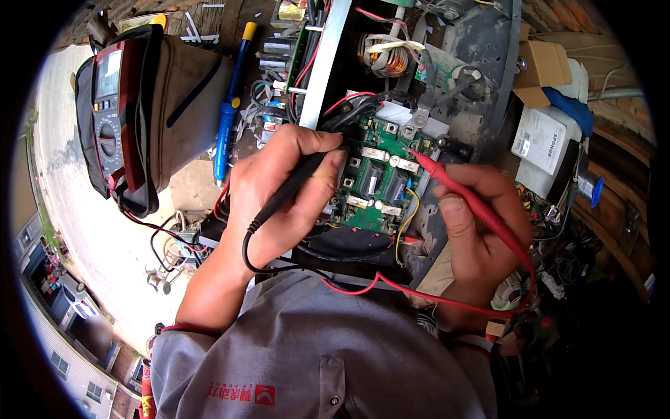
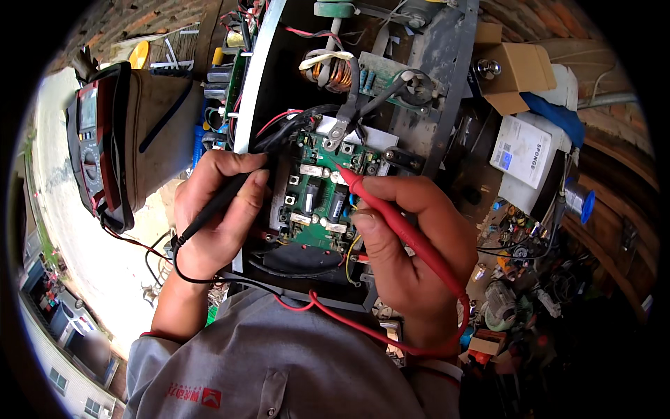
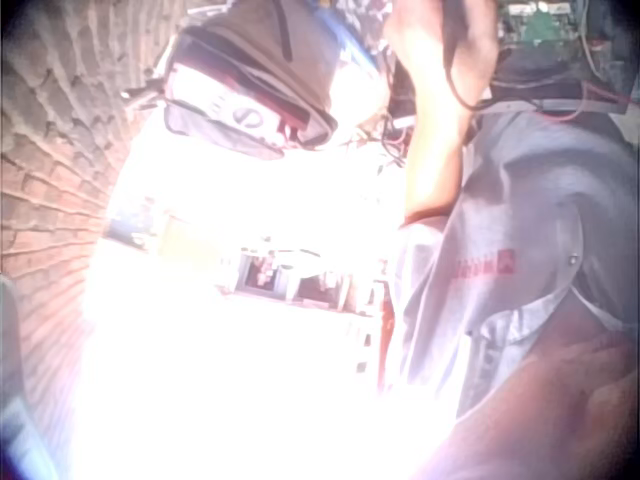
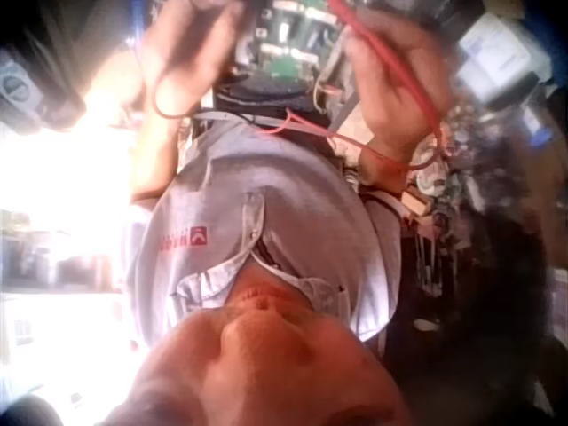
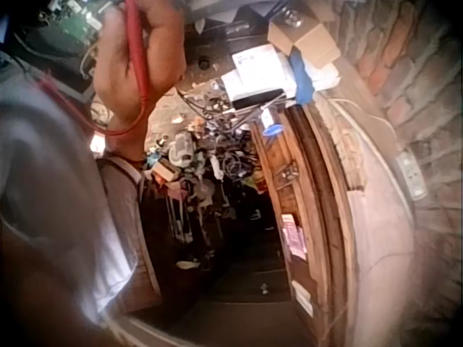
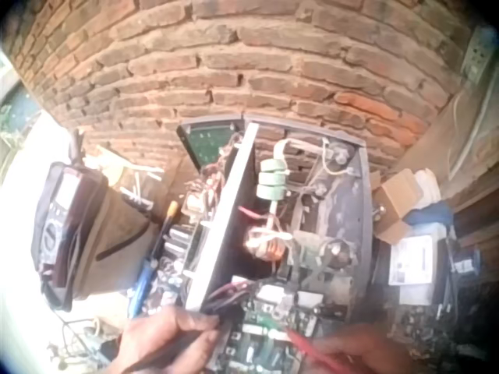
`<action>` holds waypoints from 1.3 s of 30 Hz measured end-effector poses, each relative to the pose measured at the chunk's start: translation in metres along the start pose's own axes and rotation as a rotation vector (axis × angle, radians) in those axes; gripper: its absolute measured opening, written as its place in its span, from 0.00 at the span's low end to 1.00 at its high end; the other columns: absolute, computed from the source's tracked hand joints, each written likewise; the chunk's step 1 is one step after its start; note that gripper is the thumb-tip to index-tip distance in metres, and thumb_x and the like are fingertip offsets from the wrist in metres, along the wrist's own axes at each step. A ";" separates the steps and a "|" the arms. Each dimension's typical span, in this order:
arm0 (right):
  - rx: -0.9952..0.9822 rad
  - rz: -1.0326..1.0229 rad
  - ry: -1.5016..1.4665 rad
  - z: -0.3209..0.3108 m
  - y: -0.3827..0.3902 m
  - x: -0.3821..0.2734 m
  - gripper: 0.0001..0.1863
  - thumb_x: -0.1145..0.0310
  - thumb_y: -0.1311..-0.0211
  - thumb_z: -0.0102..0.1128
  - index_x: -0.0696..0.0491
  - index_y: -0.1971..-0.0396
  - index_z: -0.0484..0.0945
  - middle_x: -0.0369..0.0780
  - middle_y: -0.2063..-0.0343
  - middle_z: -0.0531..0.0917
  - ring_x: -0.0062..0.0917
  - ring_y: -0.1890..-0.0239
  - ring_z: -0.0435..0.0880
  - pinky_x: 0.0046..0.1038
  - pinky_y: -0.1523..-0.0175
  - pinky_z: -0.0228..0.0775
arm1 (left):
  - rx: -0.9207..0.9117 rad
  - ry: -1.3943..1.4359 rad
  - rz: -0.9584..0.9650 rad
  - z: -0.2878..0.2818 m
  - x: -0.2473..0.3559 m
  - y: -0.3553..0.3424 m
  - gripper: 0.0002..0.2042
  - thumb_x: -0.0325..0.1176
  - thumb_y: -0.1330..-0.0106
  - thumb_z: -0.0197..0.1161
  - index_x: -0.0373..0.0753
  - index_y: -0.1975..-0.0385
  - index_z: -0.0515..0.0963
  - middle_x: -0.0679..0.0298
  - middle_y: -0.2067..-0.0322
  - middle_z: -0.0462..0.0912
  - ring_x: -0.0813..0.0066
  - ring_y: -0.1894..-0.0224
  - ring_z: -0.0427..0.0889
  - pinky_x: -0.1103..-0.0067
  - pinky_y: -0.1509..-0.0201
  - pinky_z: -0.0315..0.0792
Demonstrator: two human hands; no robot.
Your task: The person uses a digital multimeter to test various points on an exposed circuit board inside a metal chassis. They systematically touch the red and black probes to different components and connection points on the board, checking for electrical continuity or voltage. The person occasionally adjusts the multimeter dial and repositions the probes to different areas of the circuit board.
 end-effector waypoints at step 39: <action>0.024 -0.092 0.165 0.027 -0.019 0.010 0.03 0.77 0.44 0.66 0.57 0.69 0.83 0.41 0.76 0.83 0.27 0.77 0.82 0.24 0.71 0.72 | -0.022 0.022 -0.001 0.001 -0.003 -0.001 0.07 0.24 0.39 0.66 0.33 0.63 0.79 0.57 0.70 0.85 0.69 0.72 0.86 0.78 0.68 0.77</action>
Point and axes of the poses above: each hand's wrist, its own y-axis away from the middle knuckle, its own z-axis out of the palm, x = y × z, the point moved 9 cm from there along -y, towards the middle knuckle
